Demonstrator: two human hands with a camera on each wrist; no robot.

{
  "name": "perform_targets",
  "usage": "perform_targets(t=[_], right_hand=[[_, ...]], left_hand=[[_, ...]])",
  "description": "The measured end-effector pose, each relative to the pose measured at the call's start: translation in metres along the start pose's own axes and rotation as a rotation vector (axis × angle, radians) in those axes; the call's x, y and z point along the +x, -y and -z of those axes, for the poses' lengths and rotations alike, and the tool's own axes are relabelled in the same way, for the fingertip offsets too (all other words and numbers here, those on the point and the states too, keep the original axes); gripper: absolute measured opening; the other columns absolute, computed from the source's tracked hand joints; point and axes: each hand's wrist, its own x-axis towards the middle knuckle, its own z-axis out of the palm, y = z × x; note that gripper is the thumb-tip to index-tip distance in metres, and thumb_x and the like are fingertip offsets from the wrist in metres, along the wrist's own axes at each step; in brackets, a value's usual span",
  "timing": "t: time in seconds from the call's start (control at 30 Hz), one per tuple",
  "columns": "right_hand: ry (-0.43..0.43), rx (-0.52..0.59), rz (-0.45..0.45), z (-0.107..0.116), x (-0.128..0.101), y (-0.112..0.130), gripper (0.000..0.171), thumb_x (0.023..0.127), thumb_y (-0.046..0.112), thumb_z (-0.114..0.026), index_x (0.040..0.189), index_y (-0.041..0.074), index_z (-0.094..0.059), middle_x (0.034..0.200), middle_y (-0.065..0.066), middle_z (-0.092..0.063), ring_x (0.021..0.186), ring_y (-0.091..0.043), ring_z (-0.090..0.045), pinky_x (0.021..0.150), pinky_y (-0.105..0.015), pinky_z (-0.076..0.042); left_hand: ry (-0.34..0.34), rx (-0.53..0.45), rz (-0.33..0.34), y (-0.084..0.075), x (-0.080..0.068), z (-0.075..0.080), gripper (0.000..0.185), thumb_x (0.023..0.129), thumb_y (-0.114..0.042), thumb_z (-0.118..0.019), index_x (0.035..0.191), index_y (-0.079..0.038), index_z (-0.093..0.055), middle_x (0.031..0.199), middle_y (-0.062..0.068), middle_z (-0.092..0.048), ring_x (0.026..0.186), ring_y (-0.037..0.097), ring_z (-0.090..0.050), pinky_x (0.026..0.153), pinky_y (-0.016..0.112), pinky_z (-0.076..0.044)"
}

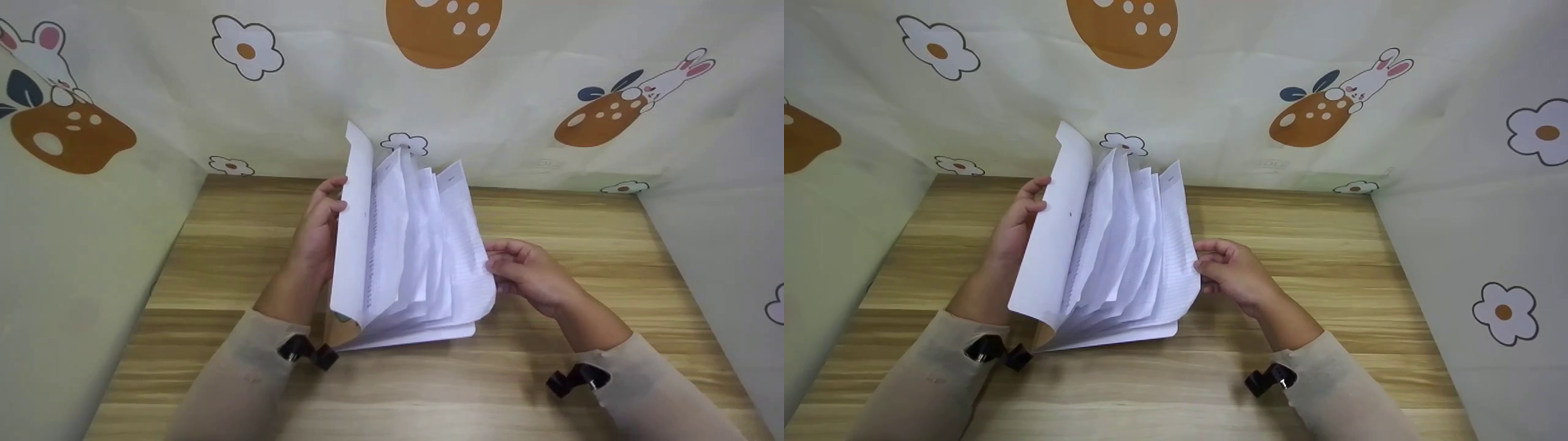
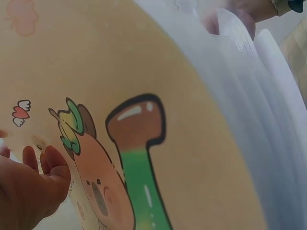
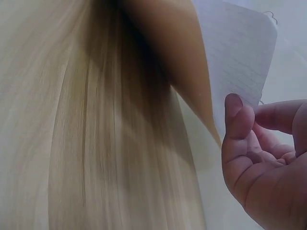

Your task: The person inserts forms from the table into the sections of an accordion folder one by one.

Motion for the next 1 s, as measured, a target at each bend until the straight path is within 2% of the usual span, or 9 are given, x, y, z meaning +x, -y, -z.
perform_targets(t=[0.17,0.43,0.67,0.8,1.0], right_hand=[[-0.012,-0.02,-0.011,-0.007,0.007,0.0,0.044,0.102,0.006,-0.066,0.143,-0.007,-0.056,0.102,0.002,-0.078,0.081,-0.011,-0.073,0.073,-0.025,-0.06],[-0.06,-0.056,0.002,-0.013,0.02,0.0,0.049,0.096,0.001,-0.072,0.142,-0.006,-0.059,0.104,0.002,-0.075,0.086,-0.011,-0.073,0.076,-0.027,-0.063],[-0.137,-0.113,-0.006,-0.015,0.03,-0.003,0.04,0.101,0.009,-0.068,0.138,-0.005,-0.064,0.097,0.004,-0.076,0.078,-0.01,-0.071,0.074,-0.028,-0.062],[-0.126,-0.099,-0.006,-0.018,0.032,-0.004,0.037,0.103,0.009,-0.065,0.137,-0.006,-0.064,0.095,0.004,-0.079,0.077,-0.011,-0.074,0.073,-0.029,-0.064],[-0.133,-0.133,0.018,-0.023,0.033,-0.003,0.037,0.098,0.009,-0.072,0.133,-0.003,-0.07,0.086,0.006,-0.075,0.067,-0.008,-0.064,0.06,-0.023,-0.054]], left_hand=[[0.003,-0.008,-0.007,0.001,0.001,0.0,0.038,0.098,-0.011,-0.045,0.132,-0.027,-0.052,0.125,0.007,-0.058,0.106,0.023,-0.063,0.079,0.03,-0.056],[0.017,-0.033,-0.009,0.001,-0.001,0.0,0.037,0.1,-0.011,-0.044,0.132,-0.027,-0.052,0.128,0.008,-0.058,0.111,0.027,-0.062,0.079,0.031,-0.058],[0.009,-0.02,-0.004,0.001,-0.001,0.0,0.037,0.098,-0.011,-0.047,0.131,-0.027,-0.053,0.129,0.008,-0.058,0.114,0.03,-0.06,0.08,0.032,-0.057],[0.001,-0.011,-0.006,0.001,0.0,0.0,0.037,0.098,-0.011,-0.046,0.131,-0.027,-0.053,0.13,0.009,-0.057,0.115,0.03,-0.06,0.08,0.032,-0.057],[0.005,0.0,-0.003,0.001,-0.001,-0.001,0.037,0.099,-0.012,-0.045,0.132,-0.028,-0.052,0.131,0.009,-0.056,0.114,0.028,-0.06,0.08,0.031,-0.058]])
